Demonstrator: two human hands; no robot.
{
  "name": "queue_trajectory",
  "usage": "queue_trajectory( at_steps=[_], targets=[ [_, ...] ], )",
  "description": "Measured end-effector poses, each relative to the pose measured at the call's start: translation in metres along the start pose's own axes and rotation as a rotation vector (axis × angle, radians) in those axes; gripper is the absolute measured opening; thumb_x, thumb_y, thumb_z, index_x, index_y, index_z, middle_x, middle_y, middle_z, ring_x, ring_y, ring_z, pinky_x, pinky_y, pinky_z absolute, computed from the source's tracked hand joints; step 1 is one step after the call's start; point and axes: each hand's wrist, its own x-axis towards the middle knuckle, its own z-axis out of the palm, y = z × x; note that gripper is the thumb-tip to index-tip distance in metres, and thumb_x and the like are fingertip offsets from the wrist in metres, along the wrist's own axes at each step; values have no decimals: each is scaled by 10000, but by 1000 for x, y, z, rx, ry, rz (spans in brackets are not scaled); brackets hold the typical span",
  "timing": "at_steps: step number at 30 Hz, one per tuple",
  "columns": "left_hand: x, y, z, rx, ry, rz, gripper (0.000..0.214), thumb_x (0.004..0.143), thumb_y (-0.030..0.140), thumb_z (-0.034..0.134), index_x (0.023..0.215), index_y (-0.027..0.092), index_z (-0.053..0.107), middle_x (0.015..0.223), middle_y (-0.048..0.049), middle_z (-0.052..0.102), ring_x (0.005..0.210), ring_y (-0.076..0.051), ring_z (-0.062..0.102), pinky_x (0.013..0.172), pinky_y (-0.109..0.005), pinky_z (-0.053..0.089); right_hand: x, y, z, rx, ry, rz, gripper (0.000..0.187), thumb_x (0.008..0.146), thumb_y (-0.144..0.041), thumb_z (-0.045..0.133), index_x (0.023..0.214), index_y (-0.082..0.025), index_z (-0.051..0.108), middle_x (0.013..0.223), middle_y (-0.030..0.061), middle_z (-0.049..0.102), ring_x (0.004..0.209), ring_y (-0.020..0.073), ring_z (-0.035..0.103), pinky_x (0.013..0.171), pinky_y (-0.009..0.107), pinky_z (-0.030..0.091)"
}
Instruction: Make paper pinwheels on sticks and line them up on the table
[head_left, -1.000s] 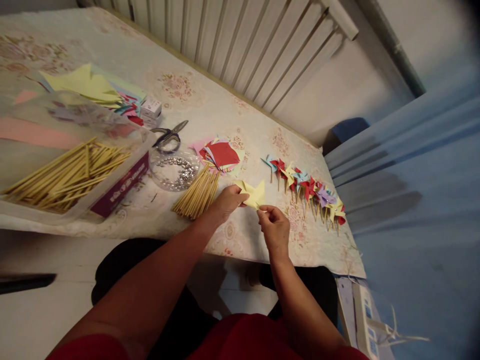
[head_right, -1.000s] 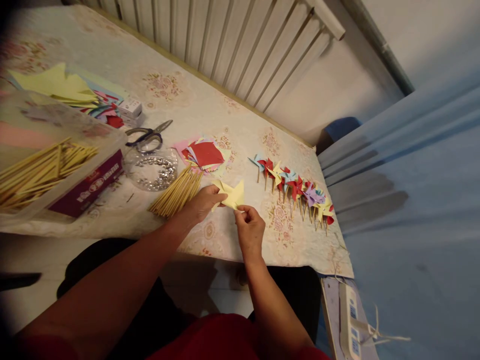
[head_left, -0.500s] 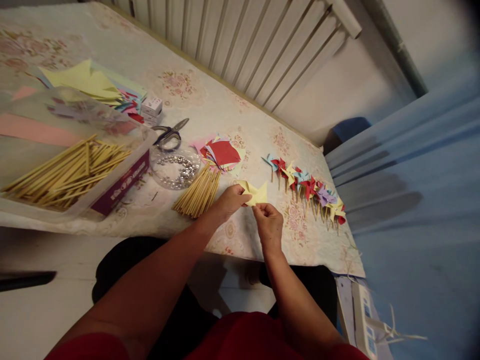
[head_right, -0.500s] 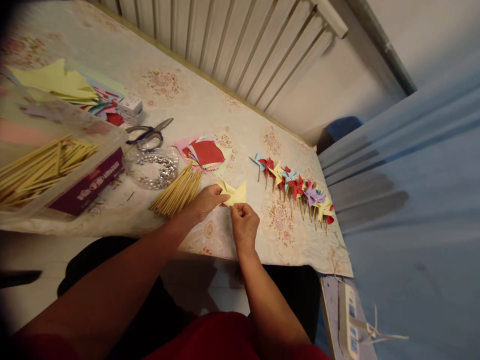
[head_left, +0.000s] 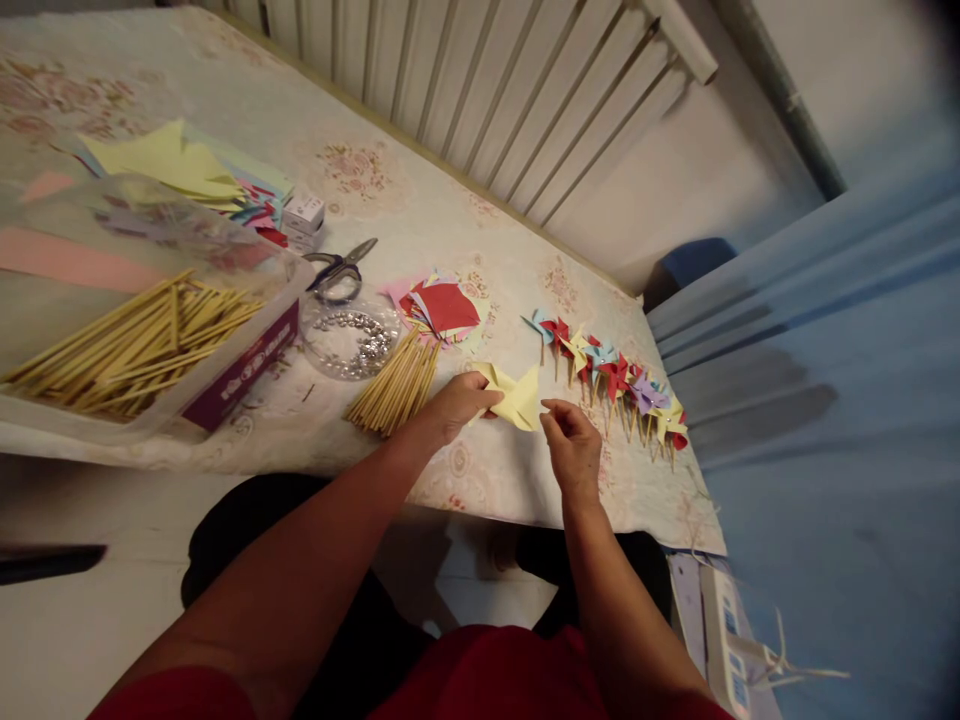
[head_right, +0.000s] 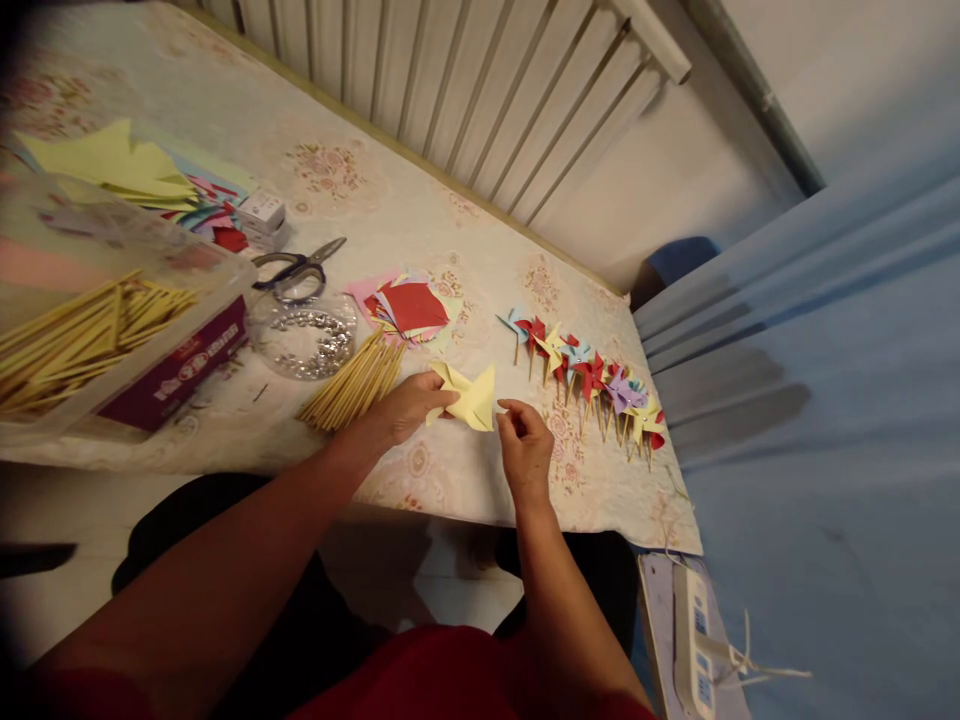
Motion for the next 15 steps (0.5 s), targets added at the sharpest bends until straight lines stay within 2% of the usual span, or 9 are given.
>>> queue_trajectory(
  at_steps=[4, 8, 11, 15],
  targets=[
    [1, -2, -1, 9, -40, -24, 115, 662, 141, 590, 763, 102, 628, 695, -26, 622, 609, -91, 528, 584, -212, 393, 9, 12, -8, 68, -176, -37, 169, 781, -289, 625, 913, -222, 705, 830, 17, 639, 669, 136, 530, 611, 271, 431],
    [1, -2, -1, 30, -45, -25, 108, 658, 131, 575, 751, 102, 623, 676, -10, 599, 577, -78, 503, 564, -206, 370, 12, 8, -7, 84, -263, -83, 104, 773, -281, 638, 838, -223, 696, 831, 17, 639, 712, 144, 556, 633, 276, 449],
    [1, -2, -1, 46, -40, -32, 115, 657, 134, 579, 755, 104, 631, 681, -12, 606, 580, -81, 508, 571, -207, 376, 12, 3, -3, 97, -248, -75, 116, 759, -302, 656, 828, -213, 684, 795, 10, 635, 700, 142, 561, 633, 280, 460],
    [2, -3, -1, 53, -15, -52, 126, 659, 136, 579, 767, 110, 638, 696, -20, 625, 593, -87, 526, 574, -204, 379, 11, -1, 1, 153, -195, 30, 179, 723, -308, 680, 858, -200, 633, 692, -23, 611, 589, 126, 549, 578, 274, 470]
  ],
)
